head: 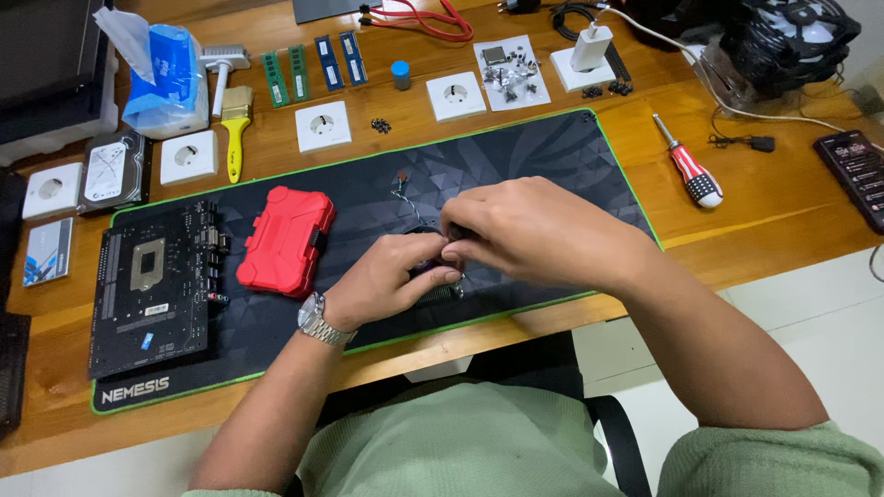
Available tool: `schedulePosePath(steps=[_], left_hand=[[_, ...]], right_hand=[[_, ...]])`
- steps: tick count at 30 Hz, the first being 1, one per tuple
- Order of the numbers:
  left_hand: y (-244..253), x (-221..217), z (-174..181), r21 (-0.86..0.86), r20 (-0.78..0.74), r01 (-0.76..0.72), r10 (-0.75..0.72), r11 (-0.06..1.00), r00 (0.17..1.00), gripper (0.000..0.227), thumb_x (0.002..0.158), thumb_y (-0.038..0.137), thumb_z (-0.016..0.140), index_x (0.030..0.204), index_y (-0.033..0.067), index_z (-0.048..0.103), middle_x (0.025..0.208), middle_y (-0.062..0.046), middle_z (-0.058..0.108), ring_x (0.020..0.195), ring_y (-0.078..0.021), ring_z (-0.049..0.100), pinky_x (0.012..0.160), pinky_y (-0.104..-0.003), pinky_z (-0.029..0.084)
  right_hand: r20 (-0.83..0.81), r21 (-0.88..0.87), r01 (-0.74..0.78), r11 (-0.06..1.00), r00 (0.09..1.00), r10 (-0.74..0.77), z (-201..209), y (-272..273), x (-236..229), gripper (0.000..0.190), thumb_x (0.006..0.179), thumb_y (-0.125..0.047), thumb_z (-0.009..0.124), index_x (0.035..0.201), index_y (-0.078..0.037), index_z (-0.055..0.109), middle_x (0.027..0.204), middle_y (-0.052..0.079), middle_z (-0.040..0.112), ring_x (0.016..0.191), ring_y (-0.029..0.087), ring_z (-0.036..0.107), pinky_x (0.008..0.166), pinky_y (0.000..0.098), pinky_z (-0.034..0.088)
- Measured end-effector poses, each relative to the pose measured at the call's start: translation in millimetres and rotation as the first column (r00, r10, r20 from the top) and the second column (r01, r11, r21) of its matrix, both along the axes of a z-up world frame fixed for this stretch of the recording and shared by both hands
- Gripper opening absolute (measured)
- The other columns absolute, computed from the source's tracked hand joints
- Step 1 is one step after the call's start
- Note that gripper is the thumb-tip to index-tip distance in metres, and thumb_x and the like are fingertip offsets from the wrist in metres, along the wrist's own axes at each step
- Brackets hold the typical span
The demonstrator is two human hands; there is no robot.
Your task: The person assembles a CPU cooler by attaching a fan to a heatsink using a screwdriver. They tighten screws at multiple points on the heatsink to secure the fan in place.
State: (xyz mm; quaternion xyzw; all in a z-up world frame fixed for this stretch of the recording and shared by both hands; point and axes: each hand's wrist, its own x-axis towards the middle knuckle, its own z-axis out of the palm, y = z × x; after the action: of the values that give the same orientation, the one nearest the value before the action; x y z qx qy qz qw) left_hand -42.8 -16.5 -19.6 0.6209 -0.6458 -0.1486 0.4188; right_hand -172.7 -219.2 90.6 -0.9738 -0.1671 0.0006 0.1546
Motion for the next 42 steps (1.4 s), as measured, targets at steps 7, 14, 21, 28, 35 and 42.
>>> schedulePosePath(steps=[7, 14, 21, 28, 35, 42], left_hand=[[0, -2, 0, 0.018, -0.023, 0.002, -0.001, 1.000, 1.000, 0.010, 0.113, 0.014, 0.062, 0.108, 0.0057, 0.065, 0.088, -0.017, 0.067, 0.082, -0.0434, 0.072, 0.071, -0.053, 0.062], [-1, -3, -2, 0.016, -0.047, 0.016, -0.015, 1.000, 0.999, 0.010, 0.113, 0.014, 0.061, 0.110, 0.0060, 0.065, 0.091, -0.017, 0.068, 0.085, -0.0449, 0.073, 0.071, -0.055, 0.063], [-3, 3, -15, 0.001, -0.077, 0.042, -0.041, 0.999, 0.996, 0.012, 0.112, 0.009, 0.061, 0.118, 0.0049, 0.070, 0.097, -0.017, 0.073, 0.094, -0.0449, 0.076, 0.077, -0.059, 0.066], [-4, 3, -13, 0.005, -0.064, 0.058, -0.058, 0.998, 0.996, 0.011, 0.110, 0.013, 0.064, 0.115, 0.0091, 0.073, 0.104, -0.013, 0.077, 0.098, -0.0408, 0.078, 0.082, -0.053, 0.065], [-9, -1, -17, -0.114, -0.122, 0.058, -0.072, 0.992, 0.990, 0.008, 0.109, 0.012, 0.069, 0.113, 0.0113, 0.075, 0.101, -0.015, 0.073, 0.096, -0.0453, 0.074, 0.081, -0.057, 0.062], [-9, 3, -17, -0.063, -0.141, 0.067, -0.075, 0.996, 0.987, 0.005, 0.107, 0.011, 0.072, 0.108, 0.0066, 0.074, 0.092, -0.013, 0.073, 0.087, -0.0402, 0.076, 0.075, -0.053, 0.063]], right_hand=[[-0.028, -0.003, 0.018, 1.000, 0.999, -0.019, -3, 5, 3, 0.020, 0.109, -0.030, 0.064, 0.104, -0.012, 0.069, 0.085, 0.004, 0.072, 0.080, 0.031, 0.079, 0.064, 0.0392, 0.063], [-0.035, -0.001, 0.007, 1.000, 0.999, -0.007, -5, 4, 3, 0.016, 0.108, -0.027, 0.066, 0.106, -0.011, 0.069, 0.085, 0.004, 0.071, 0.079, 0.033, 0.079, 0.064, 0.0411, 0.063], [-0.088, -0.048, -0.065, 0.997, 0.994, 0.061, 18, 6, -6, 0.014, 0.103, -0.017, 0.068, 0.112, -0.007, 0.064, 0.092, 0.013, 0.068, 0.088, 0.045, 0.075, 0.068, 0.0548, 0.063], [0.185, -0.302, 0.021, 0.953, 0.982, 0.037, -20, 3, -3, 0.027, 0.110, -0.035, 0.063, 0.094, -0.014, 0.063, 0.075, 0.001, 0.063, 0.072, 0.027, 0.073, 0.060, 0.0388, 0.061], [0.308, -0.342, 0.046, 0.939, 0.949, 0.066, -37, 9, 10, 0.042, 0.105, -0.052, 0.068, 0.080, -0.018, 0.069, 0.063, 0.000, 0.064, 0.059, 0.023, 0.070, 0.055, 0.0360, 0.056], [0.074, -0.217, -0.106, 0.970, 0.989, 0.125, -12, 7, -9, 0.005, 0.105, -0.015, 0.066, 0.102, -0.012, 0.063, 0.089, 0.002, 0.065, 0.089, 0.032, 0.073, 0.070, 0.0393, 0.061]])
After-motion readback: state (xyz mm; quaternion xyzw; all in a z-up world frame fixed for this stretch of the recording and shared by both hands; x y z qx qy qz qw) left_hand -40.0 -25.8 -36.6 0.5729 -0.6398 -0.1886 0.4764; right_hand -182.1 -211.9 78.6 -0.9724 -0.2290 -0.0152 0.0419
